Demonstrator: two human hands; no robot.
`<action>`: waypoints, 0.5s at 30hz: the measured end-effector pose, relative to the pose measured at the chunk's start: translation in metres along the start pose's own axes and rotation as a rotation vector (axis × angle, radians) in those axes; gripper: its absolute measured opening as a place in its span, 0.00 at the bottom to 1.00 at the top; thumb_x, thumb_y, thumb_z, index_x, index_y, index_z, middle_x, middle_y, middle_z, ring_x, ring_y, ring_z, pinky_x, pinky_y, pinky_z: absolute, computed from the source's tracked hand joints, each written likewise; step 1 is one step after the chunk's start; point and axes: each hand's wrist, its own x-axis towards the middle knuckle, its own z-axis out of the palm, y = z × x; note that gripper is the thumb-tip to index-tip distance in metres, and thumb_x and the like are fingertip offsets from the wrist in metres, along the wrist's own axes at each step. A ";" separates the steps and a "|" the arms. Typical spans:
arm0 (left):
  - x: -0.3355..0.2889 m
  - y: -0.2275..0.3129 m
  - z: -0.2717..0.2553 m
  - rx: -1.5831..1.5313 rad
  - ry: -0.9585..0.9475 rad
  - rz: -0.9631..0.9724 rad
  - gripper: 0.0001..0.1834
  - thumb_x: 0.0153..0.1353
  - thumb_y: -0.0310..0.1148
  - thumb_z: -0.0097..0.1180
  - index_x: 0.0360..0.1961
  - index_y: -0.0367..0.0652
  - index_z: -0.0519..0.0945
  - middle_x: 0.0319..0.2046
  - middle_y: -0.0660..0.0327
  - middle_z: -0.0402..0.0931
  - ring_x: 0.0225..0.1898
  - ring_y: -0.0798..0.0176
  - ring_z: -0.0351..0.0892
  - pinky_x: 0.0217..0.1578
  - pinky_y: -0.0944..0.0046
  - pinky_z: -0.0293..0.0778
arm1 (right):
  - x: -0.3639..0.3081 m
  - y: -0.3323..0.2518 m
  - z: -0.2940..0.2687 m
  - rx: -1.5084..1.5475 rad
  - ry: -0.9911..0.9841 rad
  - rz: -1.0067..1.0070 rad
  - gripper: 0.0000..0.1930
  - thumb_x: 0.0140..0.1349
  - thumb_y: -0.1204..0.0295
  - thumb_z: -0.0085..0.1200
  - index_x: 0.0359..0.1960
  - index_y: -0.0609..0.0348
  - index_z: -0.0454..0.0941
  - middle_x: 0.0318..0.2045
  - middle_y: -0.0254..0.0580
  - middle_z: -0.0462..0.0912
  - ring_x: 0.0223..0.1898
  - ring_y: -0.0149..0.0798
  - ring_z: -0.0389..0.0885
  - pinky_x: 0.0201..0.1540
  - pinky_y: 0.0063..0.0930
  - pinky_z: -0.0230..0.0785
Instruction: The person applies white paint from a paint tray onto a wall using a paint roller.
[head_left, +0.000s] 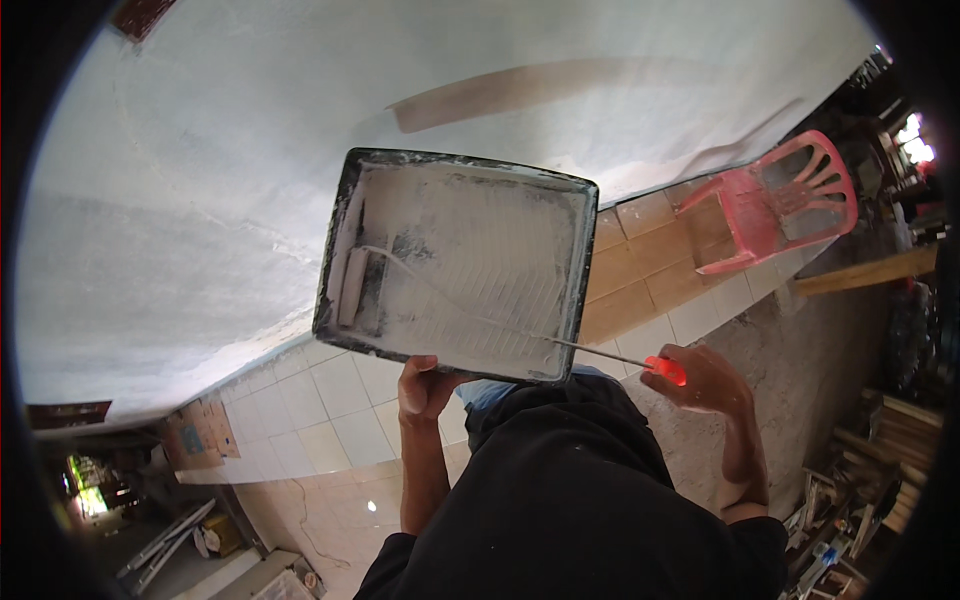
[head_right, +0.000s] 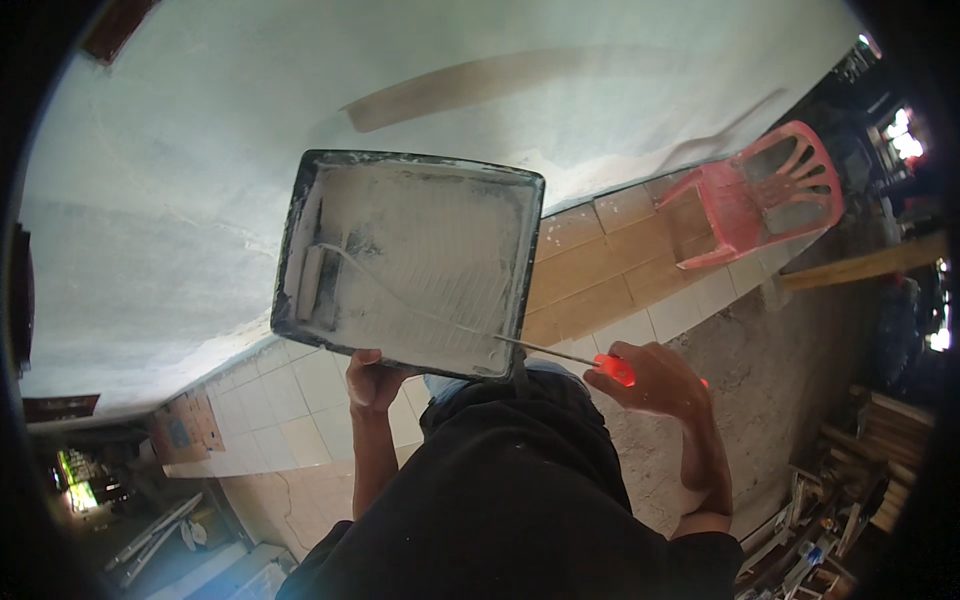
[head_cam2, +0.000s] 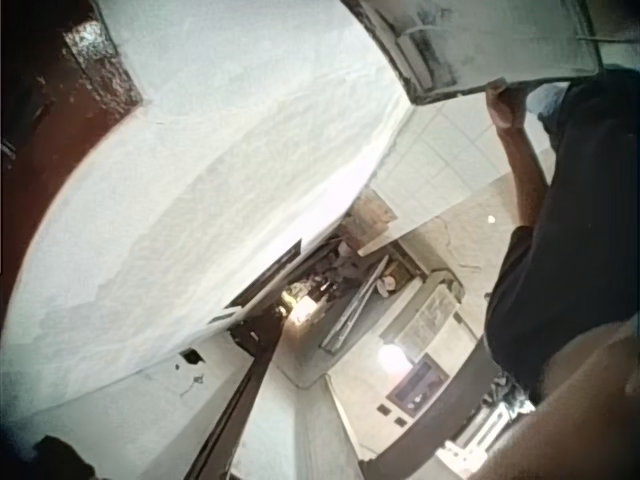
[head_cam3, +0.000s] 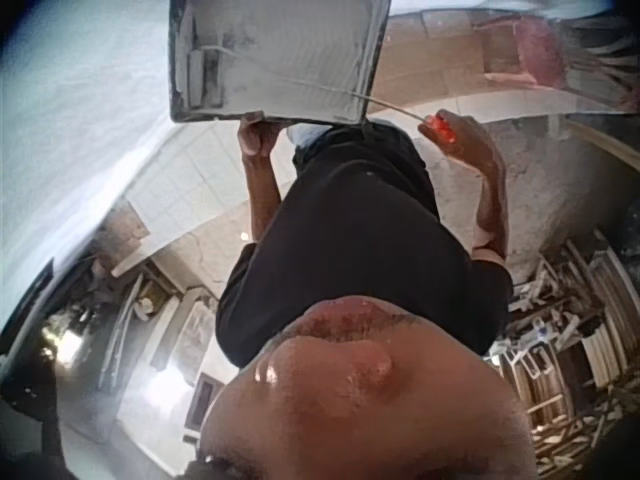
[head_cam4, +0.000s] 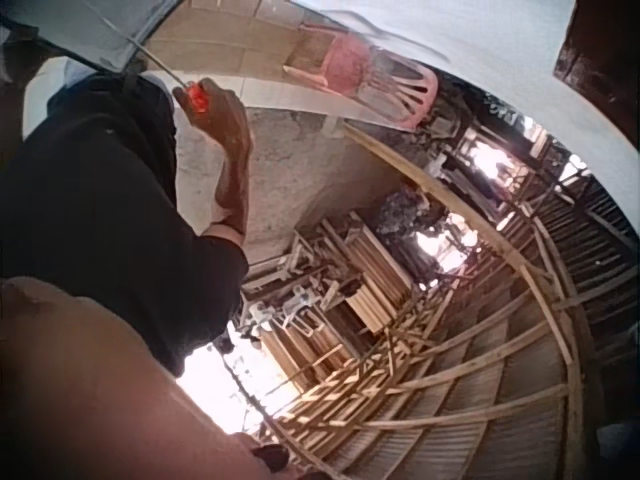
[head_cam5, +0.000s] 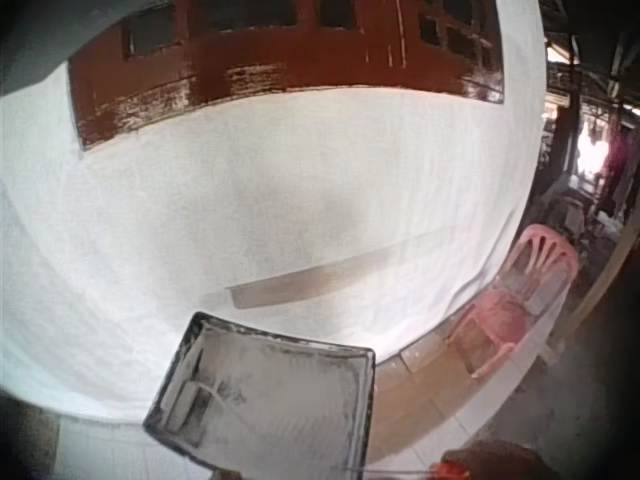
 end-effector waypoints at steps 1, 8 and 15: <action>0.000 -0.001 -0.003 -0.031 0.002 0.007 0.32 0.50 0.32 0.46 0.57 0.30 0.59 0.52 0.45 0.67 0.51 0.42 0.71 0.45 0.39 0.73 | -0.001 0.004 0.002 -0.039 0.093 -0.036 0.21 0.55 0.50 0.55 0.29 0.59 0.75 0.18 0.48 0.77 0.23 0.53 0.77 0.29 0.40 0.68; 0.001 -0.004 -0.018 -0.060 -0.032 -0.006 0.23 0.53 0.26 0.45 0.51 0.27 0.66 0.45 0.45 0.73 0.46 0.43 0.75 0.49 0.39 0.70 | -0.004 0.028 -0.001 -0.063 0.264 -0.139 0.16 0.51 0.56 0.59 0.26 0.57 0.76 0.18 0.48 0.77 0.24 0.54 0.76 0.28 0.41 0.67; 0.002 -0.011 -0.028 0.003 -0.045 0.016 0.28 0.51 0.25 0.46 0.56 0.31 0.62 0.50 0.47 0.69 0.50 0.43 0.72 0.49 0.37 0.69 | 0.001 0.029 -0.009 -0.021 0.259 -0.127 0.18 0.55 0.55 0.55 0.26 0.59 0.74 0.17 0.51 0.74 0.23 0.56 0.74 0.25 0.40 0.65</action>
